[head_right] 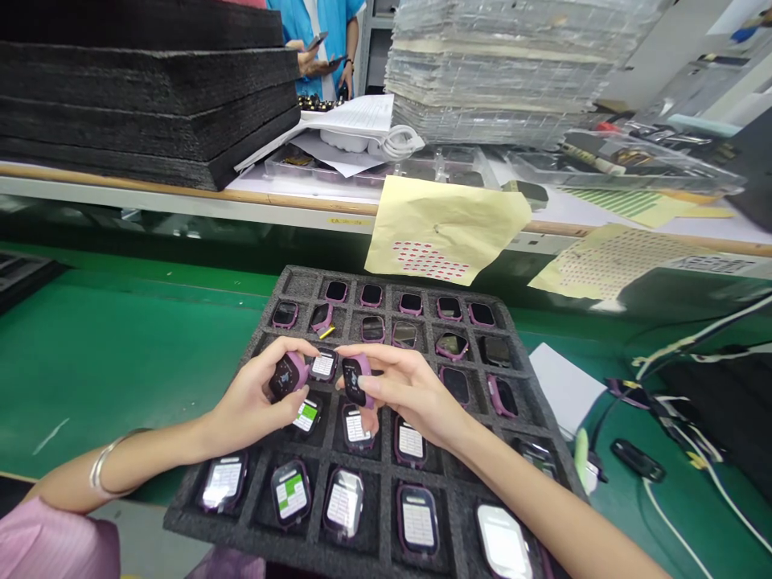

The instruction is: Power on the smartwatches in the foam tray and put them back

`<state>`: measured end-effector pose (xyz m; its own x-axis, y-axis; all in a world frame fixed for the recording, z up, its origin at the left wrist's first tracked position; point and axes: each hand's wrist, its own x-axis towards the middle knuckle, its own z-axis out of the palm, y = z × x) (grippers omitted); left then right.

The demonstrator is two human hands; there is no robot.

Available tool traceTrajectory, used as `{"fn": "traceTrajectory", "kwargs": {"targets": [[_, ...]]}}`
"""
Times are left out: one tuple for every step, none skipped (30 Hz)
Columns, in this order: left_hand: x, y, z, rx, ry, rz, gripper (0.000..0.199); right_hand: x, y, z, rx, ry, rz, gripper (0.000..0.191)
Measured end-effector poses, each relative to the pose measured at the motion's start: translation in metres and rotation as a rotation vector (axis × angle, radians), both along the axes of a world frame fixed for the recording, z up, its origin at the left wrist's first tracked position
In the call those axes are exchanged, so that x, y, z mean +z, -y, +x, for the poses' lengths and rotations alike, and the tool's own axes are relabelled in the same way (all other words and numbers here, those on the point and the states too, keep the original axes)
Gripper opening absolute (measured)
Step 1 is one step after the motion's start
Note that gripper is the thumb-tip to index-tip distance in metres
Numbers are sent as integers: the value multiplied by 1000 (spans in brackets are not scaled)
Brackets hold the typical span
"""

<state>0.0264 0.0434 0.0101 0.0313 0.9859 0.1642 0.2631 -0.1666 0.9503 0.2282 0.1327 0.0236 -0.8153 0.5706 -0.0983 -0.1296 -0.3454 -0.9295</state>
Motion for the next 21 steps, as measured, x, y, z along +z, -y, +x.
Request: {"fn": "traceTrajectory", "kwargs": {"targets": [[0,0,0,3,0,-6,34,-1,0,0,1,7,-3,33],[0,-1,-1,2,3,-21,33,-1,0,0,3,15,-8,34],[-1,-2,-1,1,13,-47,32,-2,0,0,8,23,-15,36],[-2,-2,-2,-7,33,-83,32,-2,-1,0,16,29,-23,39],[-3,-3,-2,-23,68,-127,34,-3,-1,0,28,33,-33,42],[-4,-3,-2,-48,120,-172,38,-3,-1,0,42,33,-45,44],[-5,-4,-3,-73,187,-211,43,-3,-2,0,53,31,-57,45],[-6,-5,-3,-95,265,-241,46,-3,-2,0,61,29,-67,45],[-6,-5,-3,-109,345,-260,47,-4,-3,-1,63,26,-76,44],[-6,-6,-3,-117,417,-272,47,-4,-3,-1,60,24,-81,43],[-5,-7,-3,-117,478,-279,47,-5,-3,-1,49,24,-82,42],[-4,-8,-3,-113,524,-288,47,-6,-3,-2,28,26,-80,42],[-2,-8,-4,-106,556,-295,47,-8,-3,-2,2,29,-75,42],[-1,-9,-4,-100,576,-303,47,-9,-3,-2,-27,34,-66,42],[0,-10,-4,-94,586,-310,48,-10,-3,-2,-52,42,-56,44],[1,-11,-4,-87,588,-317,48,-11,-2,-2,-71,51,-47,45],[1,-11,-5,-80,586,-323,48,-12,-2,-2,-81,60,-39,47],[1,-12,-5,-74,582,-329,46,-12,-2,-2,-85,68,-30,49],[0,-12,-5,-71,579,-335,45,-12,-2,-2,-84,75,-24,49],[-1,-13,-5,-71,579,-342,43,-12,-1,-2,-83,79,-18,49],[-1,-13,-4,-71,581,-348,42,-12,-1,-3,-83,82,-12,49]]}}
